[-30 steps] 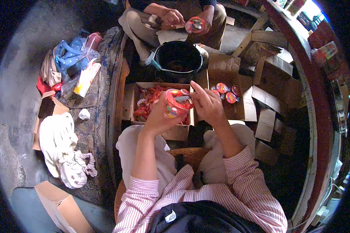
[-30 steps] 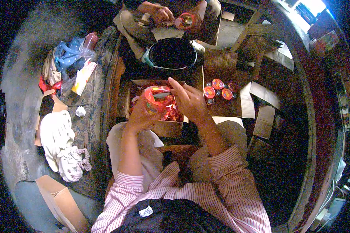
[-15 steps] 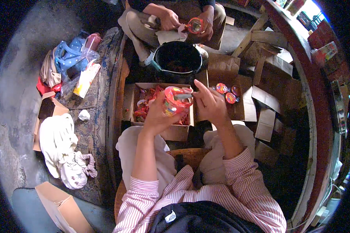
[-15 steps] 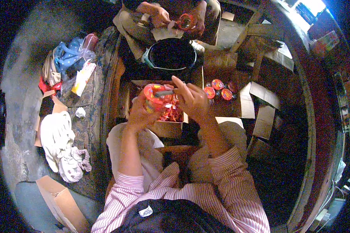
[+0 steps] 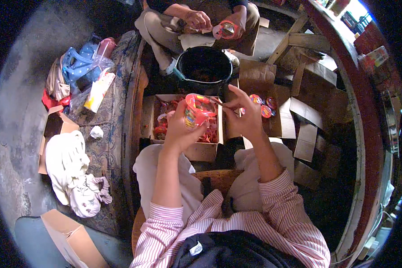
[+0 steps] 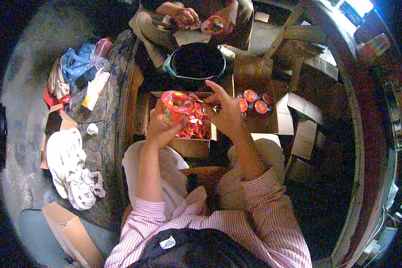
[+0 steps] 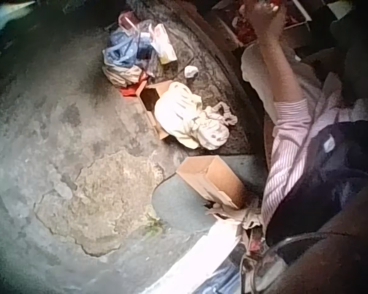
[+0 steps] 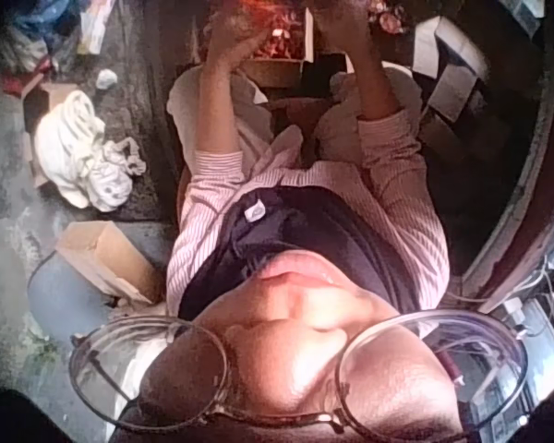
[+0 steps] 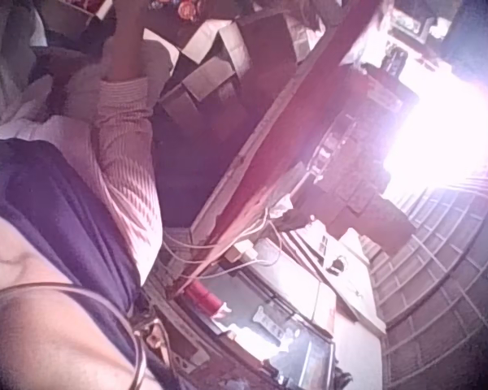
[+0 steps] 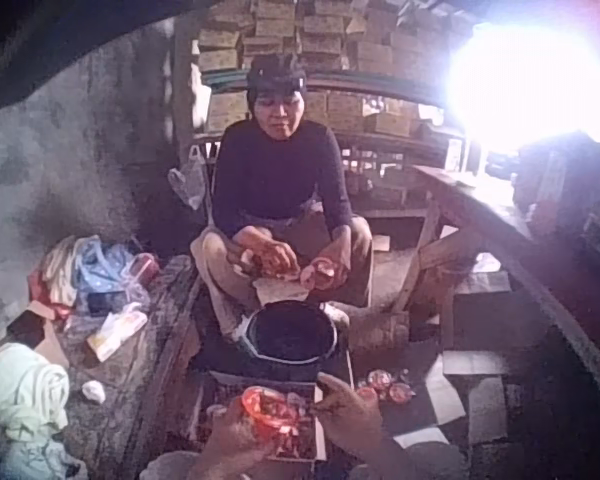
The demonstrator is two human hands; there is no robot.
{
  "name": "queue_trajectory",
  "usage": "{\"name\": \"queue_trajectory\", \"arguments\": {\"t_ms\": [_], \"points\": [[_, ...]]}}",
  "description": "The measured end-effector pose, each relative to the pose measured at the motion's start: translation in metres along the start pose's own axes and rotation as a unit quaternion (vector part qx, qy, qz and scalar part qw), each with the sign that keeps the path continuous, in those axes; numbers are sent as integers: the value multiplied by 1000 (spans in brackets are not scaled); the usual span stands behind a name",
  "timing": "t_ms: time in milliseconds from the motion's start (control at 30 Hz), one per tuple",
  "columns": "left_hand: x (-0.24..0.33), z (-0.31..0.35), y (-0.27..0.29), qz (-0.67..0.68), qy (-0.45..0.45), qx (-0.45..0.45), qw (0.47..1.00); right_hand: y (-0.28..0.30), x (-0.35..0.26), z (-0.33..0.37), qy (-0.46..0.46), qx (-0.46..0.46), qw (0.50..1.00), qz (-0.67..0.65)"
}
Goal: The person removes labels and foil lids from small plastic containers using a small hand tool. They scrape the lids off the containers one at a time, placing the cleaned containers into a box and discarding the waste into a bucket.
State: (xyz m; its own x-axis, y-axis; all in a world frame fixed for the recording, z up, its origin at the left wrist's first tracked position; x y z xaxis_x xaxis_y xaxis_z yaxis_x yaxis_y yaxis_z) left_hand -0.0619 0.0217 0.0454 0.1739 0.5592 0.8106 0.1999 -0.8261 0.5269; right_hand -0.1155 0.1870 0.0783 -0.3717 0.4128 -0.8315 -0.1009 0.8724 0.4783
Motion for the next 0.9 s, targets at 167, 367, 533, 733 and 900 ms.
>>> {"name": "queue_trajectory", "arguments": {"t_ms": [167, 367, 533, 733, 900], "points": [[3, -3, 5, -4, -47, 15, 999, 6, -18, 5, 100, 39, 994, 27], [5, -3, 5, -3, -77, 15, 997, 8, -36, 12, 113, 48, 992, 0], [6, -3, 3, -51, -68, 10, 996, 9, 2, 0, 41, 84, 995, -24], [10, -4, 1, -82, -92, 0, 992, -5, -2, 0, 19, 27, 999, -32], [24, -2, 6, -137, -150, 30, 979, -5, -19, 2, 65, 35, 997, 34]]}}
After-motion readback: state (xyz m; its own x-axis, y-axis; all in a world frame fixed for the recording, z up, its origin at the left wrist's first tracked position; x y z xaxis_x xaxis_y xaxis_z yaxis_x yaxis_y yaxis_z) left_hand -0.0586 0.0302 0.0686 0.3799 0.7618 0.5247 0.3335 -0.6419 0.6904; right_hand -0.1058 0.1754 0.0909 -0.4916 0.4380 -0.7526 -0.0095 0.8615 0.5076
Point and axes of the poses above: each hand's wrist, its own z-axis away from the middle knuckle, its own y-axis out of the back of the hand, x = y × z, the point moved 9 cm from there along -z, towards the middle knuckle, and after that the axes turned 10 degrees about -y, right-handed, at the moved point
